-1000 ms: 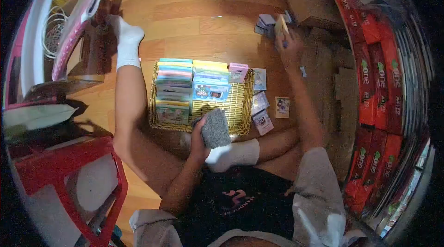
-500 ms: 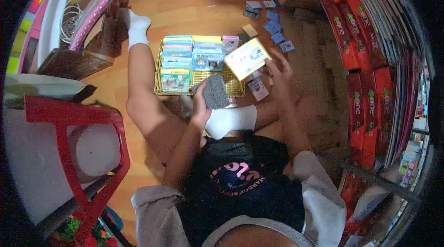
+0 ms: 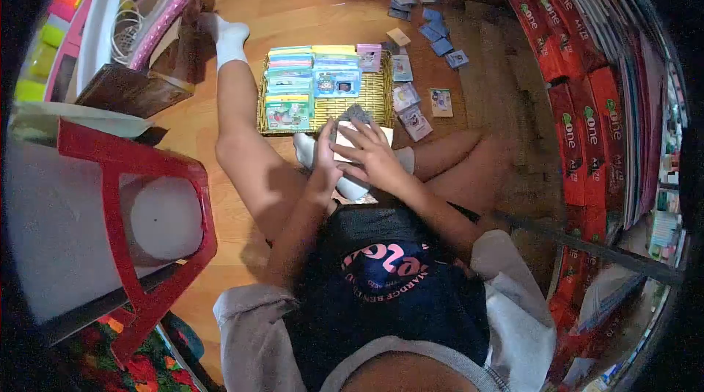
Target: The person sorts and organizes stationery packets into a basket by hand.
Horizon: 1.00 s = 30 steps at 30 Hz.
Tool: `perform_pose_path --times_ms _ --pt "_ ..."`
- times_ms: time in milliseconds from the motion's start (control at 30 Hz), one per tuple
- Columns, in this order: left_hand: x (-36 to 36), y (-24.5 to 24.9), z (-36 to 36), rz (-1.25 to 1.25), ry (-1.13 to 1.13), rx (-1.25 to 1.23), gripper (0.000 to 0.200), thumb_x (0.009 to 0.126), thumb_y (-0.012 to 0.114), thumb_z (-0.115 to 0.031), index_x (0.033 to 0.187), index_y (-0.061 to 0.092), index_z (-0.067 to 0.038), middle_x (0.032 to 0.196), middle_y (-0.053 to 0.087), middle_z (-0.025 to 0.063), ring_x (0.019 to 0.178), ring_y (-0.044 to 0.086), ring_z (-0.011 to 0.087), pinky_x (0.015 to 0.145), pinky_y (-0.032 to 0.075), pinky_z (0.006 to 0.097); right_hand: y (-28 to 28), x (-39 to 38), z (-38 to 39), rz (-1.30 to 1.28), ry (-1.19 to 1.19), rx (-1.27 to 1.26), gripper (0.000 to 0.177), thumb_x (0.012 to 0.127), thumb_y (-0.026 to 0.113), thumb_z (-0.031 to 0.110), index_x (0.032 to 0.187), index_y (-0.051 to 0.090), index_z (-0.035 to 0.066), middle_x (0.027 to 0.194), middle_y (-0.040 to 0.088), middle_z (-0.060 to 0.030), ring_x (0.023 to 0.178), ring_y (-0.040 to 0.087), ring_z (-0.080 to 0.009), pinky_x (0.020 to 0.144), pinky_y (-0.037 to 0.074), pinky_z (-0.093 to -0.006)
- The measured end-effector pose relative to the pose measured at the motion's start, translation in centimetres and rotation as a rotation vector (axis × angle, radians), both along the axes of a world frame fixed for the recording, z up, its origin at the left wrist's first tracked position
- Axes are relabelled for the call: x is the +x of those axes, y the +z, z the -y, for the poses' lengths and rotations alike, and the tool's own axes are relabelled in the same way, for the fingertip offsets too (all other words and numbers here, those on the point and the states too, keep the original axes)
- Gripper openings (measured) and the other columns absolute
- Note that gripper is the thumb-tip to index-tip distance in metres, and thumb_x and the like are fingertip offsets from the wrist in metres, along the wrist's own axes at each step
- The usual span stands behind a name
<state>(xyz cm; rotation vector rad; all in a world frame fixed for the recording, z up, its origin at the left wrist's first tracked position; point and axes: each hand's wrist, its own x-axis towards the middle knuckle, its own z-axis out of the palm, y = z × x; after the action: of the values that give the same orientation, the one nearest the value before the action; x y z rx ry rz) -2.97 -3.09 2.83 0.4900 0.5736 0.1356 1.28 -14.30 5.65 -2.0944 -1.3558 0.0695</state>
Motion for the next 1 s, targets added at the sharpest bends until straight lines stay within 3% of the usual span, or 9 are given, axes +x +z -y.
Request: perform_pose_path --times_ms 100,200,333,433,667,800,867,933,1000 --pt "0.7 -2.3 -0.8 -0.062 0.029 -0.012 0.034 0.086 0.038 -0.033 0.103 0.047 -0.006 0.097 0.052 0.0077 0.089 0.050 0.0192 0.078 0.041 0.0326 -0.4 0.3 0.1 0.082 -0.053 -0.167 0.045 0.071 0.058 0.029 0.115 0.047 0.029 0.132 0.025 -0.0107 0.121 0.020 -0.0375 0.094 0.018 -0.0530" --pt "1.5 -2.6 -1.0 -0.063 -0.023 -0.141 0.036 0.086 0.035 -0.035 0.106 0.046 -0.007 0.102 0.050 0.0081 0.091 0.049 0.0194 0.080 0.039 0.0351 -0.4 1.1 0.0 0.100 -0.147 -0.152 0.039 0.077 0.052 0.031 0.116 0.047 0.027 0.131 0.026 -0.0127 0.119 0.022 -0.0380 0.093 0.022 -0.0506" --pt "1.7 -4.9 -1.1 0.543 -0.360 -0.360 0.038 0.086 0.033 -0.040 0.109 0.045 -0.012 0.096 0.055 0.0055 0.086 0.054 0.0195 0.077 0.043 0.0381 -1.3 2.3 -0.7 0.112 -0.257 -0.156 0.038 0.080 0.047 0.030 0.117 0.046 0.024 0.129 0.029 -0.0144 0.115 0.028 -0.0383 0.091 0.026 -0.0491" --pt "0.7 -2.2 2.1 -0.160 -0.309 -0.206 0.041 0.086 0.032 -0.039 0.109 0.045 -0.008 0.100 0.053 0.0093 0.091 0.053 0.0225 0.074 0.045 0.0358 -1.8 2.4 -1.5 0.019 -0.372 -0.182 0.040 0.080 0.047 0.029 0.119 0.044 0.020 0.124 0.035 -0.0158 0.108 0.036 -0.0371 0.088 0.029 -0.0480" --pt "0.7 -2.6 0.3 0.155 0.100 0.098 0.048 0.086 0.029 -0.043 0.113 0.042 -0.006 0.103 0.051 0.0106 0.095 0.051 0.0237 0.080 0.042 0.0365 0.5 0.5 -1.8 0.230 -0.088 -0.073 0.042 0.075 0.052 0.031 0.116 0.045 0.022 0.123 0.036 -0.0136 0.109 0.036 -0.0346 0.089 0.028 -0.0474" --pt "2.0 -2.1 -2.5 0.156 0.071 -0.242 0.055 0.087 0.022 -0.045 0.116 0.040 -0.002 0.112 0.047 0.0135 0.104 0.045 0.0256 0.088 0.036 0.0370 -0.1 1.0 -1.0 0.174 -0.274 -0.141 0.043 0.074 0.054 0.031 0.116 0.047 0.022 0.121 0.039 -0.0152 0.108 0.038 -0.0343 0.089 0.030 -0.0439" --pt "2.2 -2.7 -2.8 0.288 0.080 -0.282 0.056 0.087 0.021 -0.045 0.115 0.040 -0.001 0.112 0.047 0.0149 0.104 0.044 0.0270 0.089 0.035 0.0381 -1.3 2.9 -0.5 -0.422 -0.386 0.189 0.048 0.081 0.048 0.034 0.121 0.039 0.008 0.113 0.046 -0.0156 0.106 0.043 -0.0267 0.090 0.032 -0.0372" --pt "2.3 -3.1 -2.9 0.253 0.081 -0.254 0.055 0.087 0.021 -0.044 0.114 0.041 -0.001 0.112 0.047 0.0148 0.104 0.044 0.0271 0.090 0.035 0.0388 -1.5 5.5 0.2 -0.905 -0.649 0.298 0.047 0.083 0.043 0.037 0.113 0.043 0.001 0.097 0.056 -0.0119 0.081 0.056 -0.0237 0.069 0.046 -0.0293" --pt "2.5 -3.7 -2.8 0.223 0.080 -0.230 0.055 0.087 0.020 -0.044 0.114 0.041 -0.001 0.111 0.047 0.0146 0.105 0.044 0.0272 0.090 0.034 0.0395 1.1 6.1 1.0 -1.701 -0.461 0.729 0.044 0.084 0.040 0.038 0.109 0.045 0.002 0.095 0.056 -0.0105 0.077 0.057 -0.0177 0.065 0.047 -0.0278"
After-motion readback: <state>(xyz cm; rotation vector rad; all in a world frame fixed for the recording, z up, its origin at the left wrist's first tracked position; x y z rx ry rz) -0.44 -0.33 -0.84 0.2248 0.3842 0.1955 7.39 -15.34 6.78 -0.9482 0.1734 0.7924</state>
